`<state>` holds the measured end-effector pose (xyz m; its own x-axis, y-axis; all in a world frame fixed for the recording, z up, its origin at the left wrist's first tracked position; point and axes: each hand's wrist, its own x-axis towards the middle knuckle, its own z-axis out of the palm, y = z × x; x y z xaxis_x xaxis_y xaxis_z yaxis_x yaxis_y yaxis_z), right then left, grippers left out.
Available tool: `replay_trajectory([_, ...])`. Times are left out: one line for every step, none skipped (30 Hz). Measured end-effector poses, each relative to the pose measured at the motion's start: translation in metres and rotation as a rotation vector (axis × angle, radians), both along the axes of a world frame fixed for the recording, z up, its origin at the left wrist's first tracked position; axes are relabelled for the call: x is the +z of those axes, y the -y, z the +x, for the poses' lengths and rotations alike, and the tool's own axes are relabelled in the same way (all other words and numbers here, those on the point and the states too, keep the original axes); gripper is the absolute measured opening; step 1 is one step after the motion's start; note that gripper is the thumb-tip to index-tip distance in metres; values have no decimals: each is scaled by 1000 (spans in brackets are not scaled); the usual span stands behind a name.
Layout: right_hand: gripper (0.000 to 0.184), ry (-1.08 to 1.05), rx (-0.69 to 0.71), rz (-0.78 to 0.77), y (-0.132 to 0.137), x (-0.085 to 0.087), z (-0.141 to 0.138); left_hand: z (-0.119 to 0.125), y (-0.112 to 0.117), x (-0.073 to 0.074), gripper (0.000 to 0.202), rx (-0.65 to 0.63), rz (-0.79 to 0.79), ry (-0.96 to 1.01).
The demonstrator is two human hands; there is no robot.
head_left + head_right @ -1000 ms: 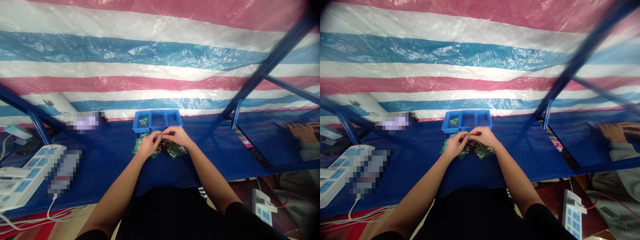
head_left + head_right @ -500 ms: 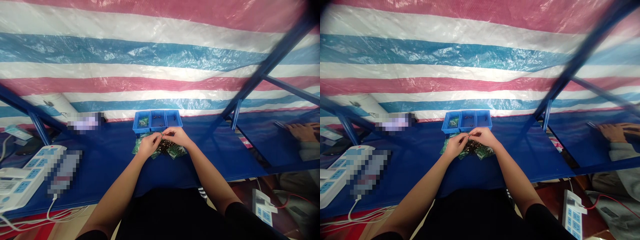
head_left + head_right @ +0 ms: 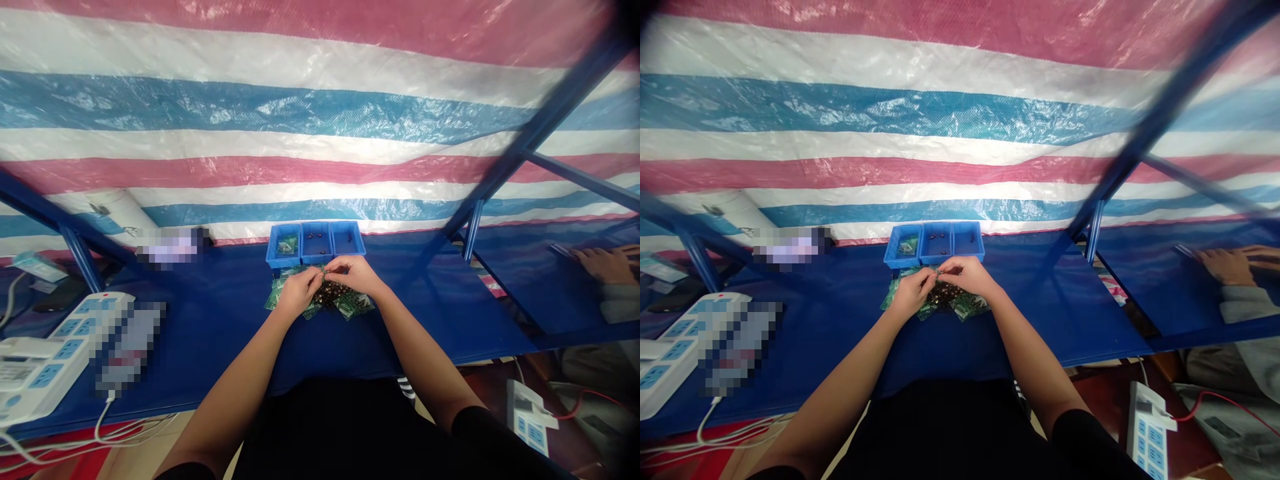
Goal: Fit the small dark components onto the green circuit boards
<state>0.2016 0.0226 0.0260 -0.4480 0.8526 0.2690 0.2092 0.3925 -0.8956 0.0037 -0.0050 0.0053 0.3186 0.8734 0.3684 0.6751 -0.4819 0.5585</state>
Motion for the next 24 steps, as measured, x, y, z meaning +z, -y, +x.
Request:
replay_trajectory([31,0,-1,-2,0,0,0,0,0,0,28,10,-5,-5])
replay_trajectory([30,1,-2,-3,1,1,0,0,0,0,28,20,-9,-5])
replay_trajectory([30,2,-4,-5,1,1,0,0,1,0,27,32,-11,-1])
replay_trajectory([30,3,-11,-9,1,2,0,1,1,-1,27,44,-13,5])
replay_trajectory([30,3,-18,-15,2,4,0,1,1,-1,26,53,-14,16])
replay_trajectory([30,2,-24,-22,2,5,0,1,1,-2,26,61,-15,28])
replay_trajectory([30,1,-27,-28,2,6,0,1,2,-2,27,65,-15,40])
replay_trajectory([30,2,-24,-35,3,7,0,1,2,-3,28,63,-12,49])
replay_trajectory([29,5,-19,-39,3,8,0,1,1,-3,29,60,-6,56])
replay_trajectory([29,8,-16,-41,3,9,0,1,1,-4,28,54,1,60])
replay_trajectory([28,11,-13,-41,3,10,0,1,1,-4,27,49,9,61])
replay_trajectory([27,12,-10,-42,3,10,0,1,1,-5,26,45,17,60])
replay_trajectory([27,9,-7,-42,3,10,0,1,0,-4,26,42,23,57])
replay_trajectory([27,3,-3,-41,3,10,0,1,0,-4,25,38,28,55])
replay_trajectory([28,-4,3,-39,4,10,0,1,1,-3,26,31,32,53])
replay_trajectory([29,-10,9,-35,4,10,0,1,1,-2,26,25,33,51])
replay_trajectory([30,-13,17,-30,4,9,0,1,1,-1,27,19,29,47])
replay_trajectory([30,-14,23,-26,3,8,1,2,2,0,28,16,24,43])
replay_trajectory([31,-11,27,-22,3,7,1,2,2,0,29,15,17,37])
replay_trajectory([31,-7,29,-19,3,7,1,2,2,1,29,16,10,31])
replay_trajectory([31,-3,28,-17,3,6,1,2,3,1,29,19,4,25])
replay_trajectory([30,0,24,-15,3,5,1,2,3,1,29,23,1,21])
replay_trajectory([30,4,18,-14,2,5,0,2,3,1,29,27,1,21])
replay_trajectory([31,7,14,-13,2,5,0,2,3,1,29,30,2,24])
